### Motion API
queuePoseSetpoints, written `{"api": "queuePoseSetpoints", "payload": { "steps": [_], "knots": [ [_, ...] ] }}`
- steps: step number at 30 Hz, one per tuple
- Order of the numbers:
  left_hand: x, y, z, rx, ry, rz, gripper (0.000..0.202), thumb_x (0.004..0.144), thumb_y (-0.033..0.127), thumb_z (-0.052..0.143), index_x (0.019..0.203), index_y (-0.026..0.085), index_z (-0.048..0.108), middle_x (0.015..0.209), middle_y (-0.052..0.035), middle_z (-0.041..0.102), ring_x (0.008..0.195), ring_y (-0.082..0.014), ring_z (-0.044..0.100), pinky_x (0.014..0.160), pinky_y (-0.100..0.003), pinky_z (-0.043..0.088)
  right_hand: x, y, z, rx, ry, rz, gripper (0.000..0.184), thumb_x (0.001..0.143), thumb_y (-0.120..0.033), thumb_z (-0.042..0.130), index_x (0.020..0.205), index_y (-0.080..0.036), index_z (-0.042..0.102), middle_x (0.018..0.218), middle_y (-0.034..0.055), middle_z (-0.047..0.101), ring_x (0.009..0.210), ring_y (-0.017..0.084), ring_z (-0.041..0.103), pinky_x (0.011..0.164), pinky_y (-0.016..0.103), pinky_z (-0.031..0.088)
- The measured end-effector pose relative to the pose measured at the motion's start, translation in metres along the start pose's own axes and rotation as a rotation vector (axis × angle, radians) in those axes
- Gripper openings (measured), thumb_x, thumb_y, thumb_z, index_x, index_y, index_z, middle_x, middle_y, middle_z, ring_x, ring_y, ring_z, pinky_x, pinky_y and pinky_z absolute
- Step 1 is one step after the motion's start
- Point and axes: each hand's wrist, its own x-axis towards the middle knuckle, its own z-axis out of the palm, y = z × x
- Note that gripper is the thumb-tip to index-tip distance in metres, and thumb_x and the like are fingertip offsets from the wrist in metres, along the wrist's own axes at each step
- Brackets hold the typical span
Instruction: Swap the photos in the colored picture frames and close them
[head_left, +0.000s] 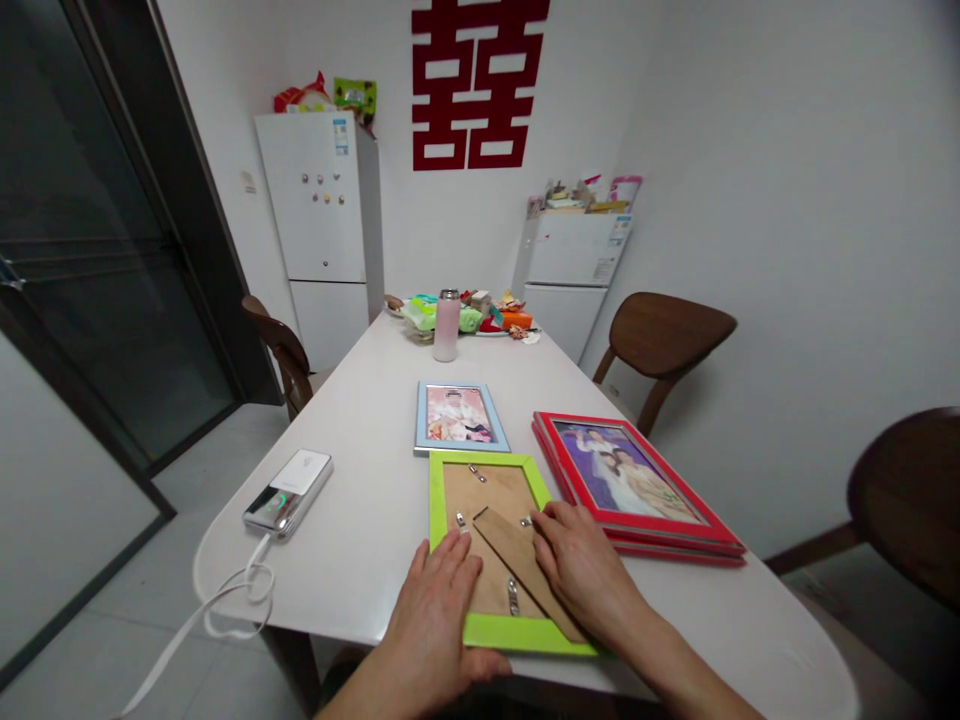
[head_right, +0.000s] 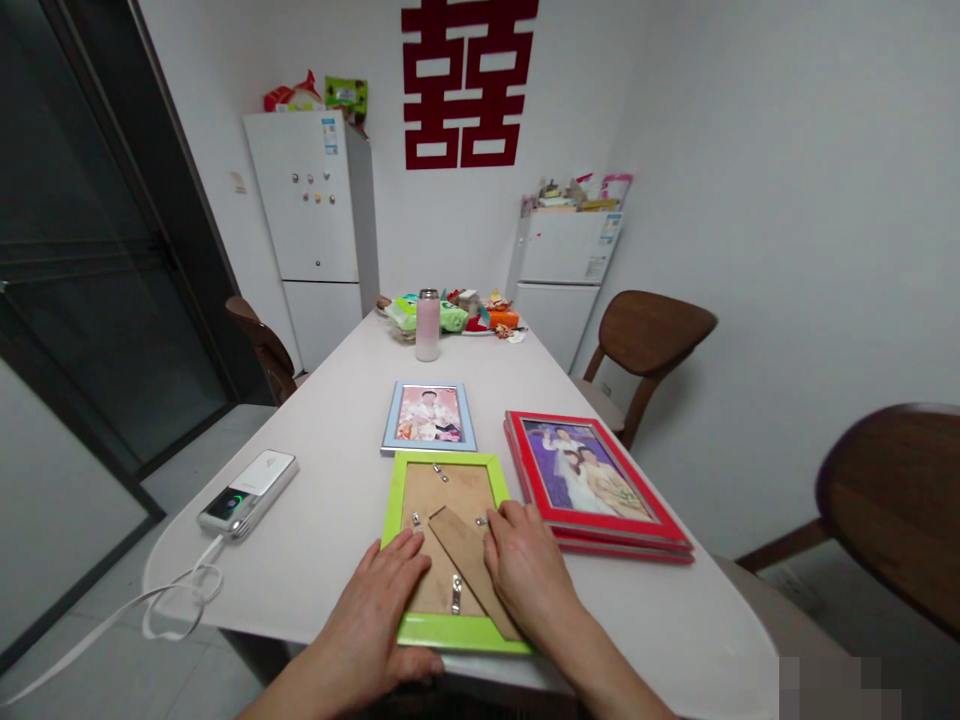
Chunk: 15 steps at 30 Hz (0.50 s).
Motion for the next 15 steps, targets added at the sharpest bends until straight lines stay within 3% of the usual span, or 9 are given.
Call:
{"api": "queuePoseSetpoints", "payload": {
  "steps": [3,9,15],
  "knots": [
    [0.0,0.001,-0.001,0.011,0.01,0.0,0.073,0.05,0.043,0.07,0.111,0.012,0.044,0.13,-0.0157,0.033,0.121,-0.0273,0.024,0.098,-0.048,0.018,0.004,-0.002,0.001,-0.032,-0.021,0.0,0.026,0.079,-0.017,0.035,0.087,-0.014,0.06,0.085,0.0103,0.053,0.078,0.02,0.045,0.072,0.031,0.036],
    [0.0,0.0,0.001,0.011,0.006,-0.004,0.069,0.052,0.042,0.07,0.109,0.013,0.044,0.131,-0.0145,0.032,0.122,-0.0262,0.023,0.099,-0.047,0.019,0.01,0.004,0.006,0.027,-0.016,-0.037,0.028,0.079,-0.013,0.034,0.088,-0.012,0.061,0.088,0.0098,0.055,0.083,0.02,0.045,0.075,0.029,0.035],
    [-0.001,-0.002,0.004,0.009,0.02,-0.002,0.067,0.052,0.046,0.069,0.107,0.015,0.045,0.131,-0.0138,0.031,0.122,-0.0263,0.024,0.098,-0.048,0.02,0.013,0.007,0.007,0.066,-0.043,-0.076,0.026,0.076,-0.01,0.037,0.077,-0.012,0.062,0.079,0.0096,0.057,0.079,0.019,0.047,0.074,0.028,0.035]
  ]
}}
